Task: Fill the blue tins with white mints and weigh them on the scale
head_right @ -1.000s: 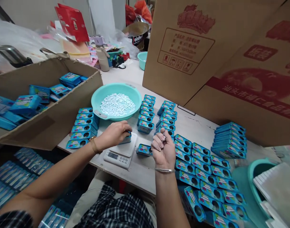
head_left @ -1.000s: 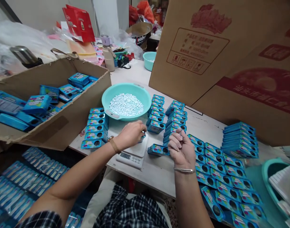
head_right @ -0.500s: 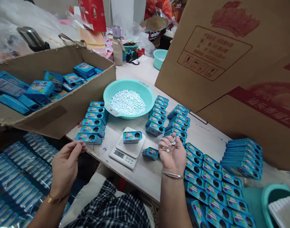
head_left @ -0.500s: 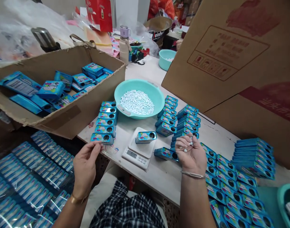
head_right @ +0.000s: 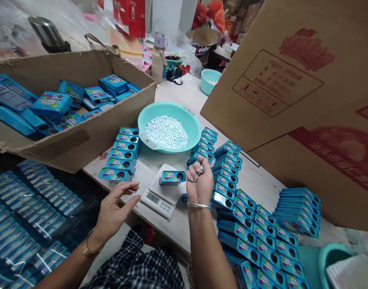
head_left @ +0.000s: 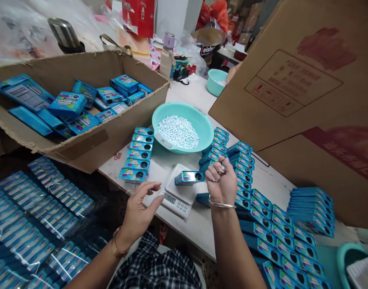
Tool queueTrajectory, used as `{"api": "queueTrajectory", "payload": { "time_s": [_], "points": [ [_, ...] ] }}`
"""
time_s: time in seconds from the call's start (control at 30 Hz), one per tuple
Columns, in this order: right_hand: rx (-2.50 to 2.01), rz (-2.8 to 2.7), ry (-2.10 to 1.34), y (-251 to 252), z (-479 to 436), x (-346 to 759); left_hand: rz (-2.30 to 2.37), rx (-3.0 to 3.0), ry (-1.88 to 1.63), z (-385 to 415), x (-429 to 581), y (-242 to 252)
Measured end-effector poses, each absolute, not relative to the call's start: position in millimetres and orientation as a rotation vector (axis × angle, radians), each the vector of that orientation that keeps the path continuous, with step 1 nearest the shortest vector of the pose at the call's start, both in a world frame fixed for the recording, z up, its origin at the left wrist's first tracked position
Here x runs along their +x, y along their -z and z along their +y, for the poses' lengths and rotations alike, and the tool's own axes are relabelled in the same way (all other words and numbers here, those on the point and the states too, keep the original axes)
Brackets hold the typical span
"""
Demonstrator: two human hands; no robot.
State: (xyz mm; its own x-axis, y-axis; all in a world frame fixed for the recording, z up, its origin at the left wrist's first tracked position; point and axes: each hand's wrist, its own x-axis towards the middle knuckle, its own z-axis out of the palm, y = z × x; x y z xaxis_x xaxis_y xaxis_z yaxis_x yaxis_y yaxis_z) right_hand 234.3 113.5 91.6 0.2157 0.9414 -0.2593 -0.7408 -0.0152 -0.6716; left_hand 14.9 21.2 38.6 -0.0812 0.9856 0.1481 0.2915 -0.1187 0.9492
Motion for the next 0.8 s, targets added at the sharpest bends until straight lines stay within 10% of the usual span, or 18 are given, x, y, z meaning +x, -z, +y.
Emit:
{"api": "queueTrajectory", "payload": {
  "time_s": [0.8],
  "points": [
    [-0.836, -0.304, -1.273, -87, 119, 228, 1.146, 2.033, -1.036, 100, 83, -52]
  ]
}}
